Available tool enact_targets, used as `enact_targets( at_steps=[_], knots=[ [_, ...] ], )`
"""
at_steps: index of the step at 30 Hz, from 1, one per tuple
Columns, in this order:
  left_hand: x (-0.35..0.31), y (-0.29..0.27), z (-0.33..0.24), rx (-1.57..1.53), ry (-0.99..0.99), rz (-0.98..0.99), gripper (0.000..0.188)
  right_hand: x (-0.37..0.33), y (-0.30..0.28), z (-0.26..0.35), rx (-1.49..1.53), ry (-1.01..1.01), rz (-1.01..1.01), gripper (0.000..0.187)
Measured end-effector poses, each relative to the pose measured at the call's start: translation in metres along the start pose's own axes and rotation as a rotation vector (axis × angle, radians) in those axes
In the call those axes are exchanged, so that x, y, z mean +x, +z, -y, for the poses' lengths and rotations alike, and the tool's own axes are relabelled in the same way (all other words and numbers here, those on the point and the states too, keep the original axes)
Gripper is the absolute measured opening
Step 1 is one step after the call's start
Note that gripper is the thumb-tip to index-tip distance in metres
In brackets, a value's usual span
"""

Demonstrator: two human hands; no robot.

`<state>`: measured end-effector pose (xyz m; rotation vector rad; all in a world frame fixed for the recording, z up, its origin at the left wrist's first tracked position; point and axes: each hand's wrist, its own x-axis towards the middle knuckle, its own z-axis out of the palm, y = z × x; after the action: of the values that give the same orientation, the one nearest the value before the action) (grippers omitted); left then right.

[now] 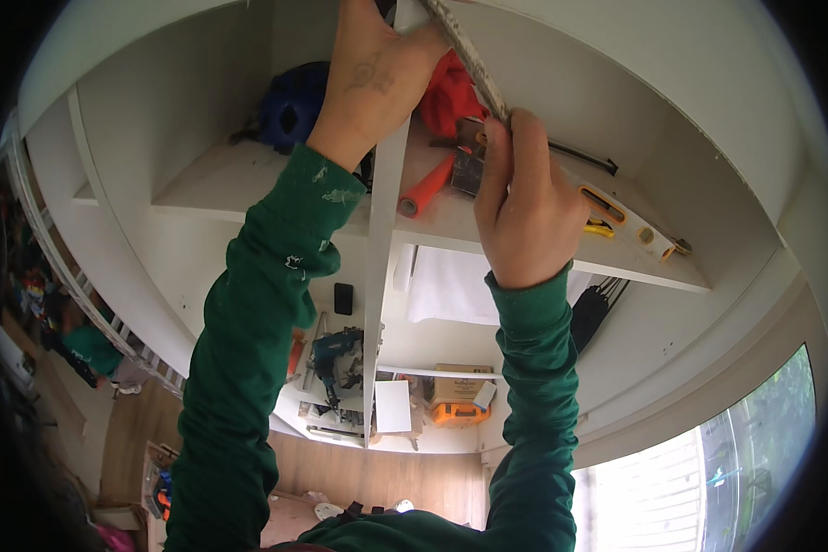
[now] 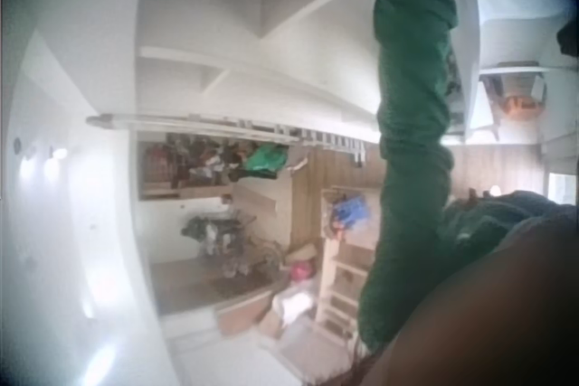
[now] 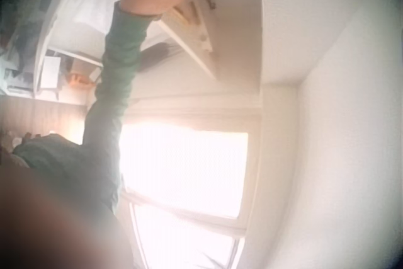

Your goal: The person uses a metal file to smooth the edges of a white wooden shelf unit. They repeatedly rub the file along the vertical and horizontal edges of the shelf compartments while standing in a room with other workers and construction materials.

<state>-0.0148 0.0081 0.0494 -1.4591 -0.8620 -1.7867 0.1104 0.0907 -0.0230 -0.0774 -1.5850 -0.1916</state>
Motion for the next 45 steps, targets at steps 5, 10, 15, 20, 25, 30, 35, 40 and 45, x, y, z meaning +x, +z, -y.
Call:
enact_targets(
  at_steps=[5, 10, 15, 20, 25, 30, 35, 40, 45],
  knots=[
    [0.0, -0.001, 0.0, -0.041, -0.194, 0.028, 0.058, -0.001, 0.0, -0.001, 0.075, -0.048, -0.018, 0.009],
    [0.001, -0.001, -0.002, 0.153, -0.101, 0.0, 0.061, 0.002, -0.001, 0.002, 0.126, 0.001, 0.025, 0.009],
    [-0.002, 0.001, -0.001, 0.017, -0.086, -0.017, 0.061, 0.002, -0.002, 0.003, 0.082, -0.023, 0.019, 0.009],
    [0.005, -0.002, -0.009, -0.032, -0.202, 0.014, 0.056, -0.027, -0.005, -0.005, 0.259, 0.162, -0.014, 0.012],
    [0.002, -0.003, -0.029, 0.005, -0.178, 0.053, 0.055, -0.067, -0.006, -0.026, 0.419, 0.426, 0.017, 0.021],
    [0.001, -0.005, -0.028, -0.051, -0.286, -0.014, 0.063, -0.07, -0.018, -0.031, 0.465, 0.425, -0.023, 0.02],
    [-0.005, -0.005, -0.011, -0.009, -0.19, -0.04, 0.073, -0.042, -0.021, -0.017, 0.288, 0.245, 0.003, 0.015],
    [-0.005, -0.003, 0.0, 0.016, -0.133, -0.033, 0.08, -0.022, -0.01, -0.009, 0.159, 0.142, 0.02, 0.015],
    [-0.005, -0.005, -0.001, 0.038, -0.118, -0.028, 0.082, -0.02, -0.005, -0.008, 0.079, 0.127, 0.011, 0.015]
  ],
)
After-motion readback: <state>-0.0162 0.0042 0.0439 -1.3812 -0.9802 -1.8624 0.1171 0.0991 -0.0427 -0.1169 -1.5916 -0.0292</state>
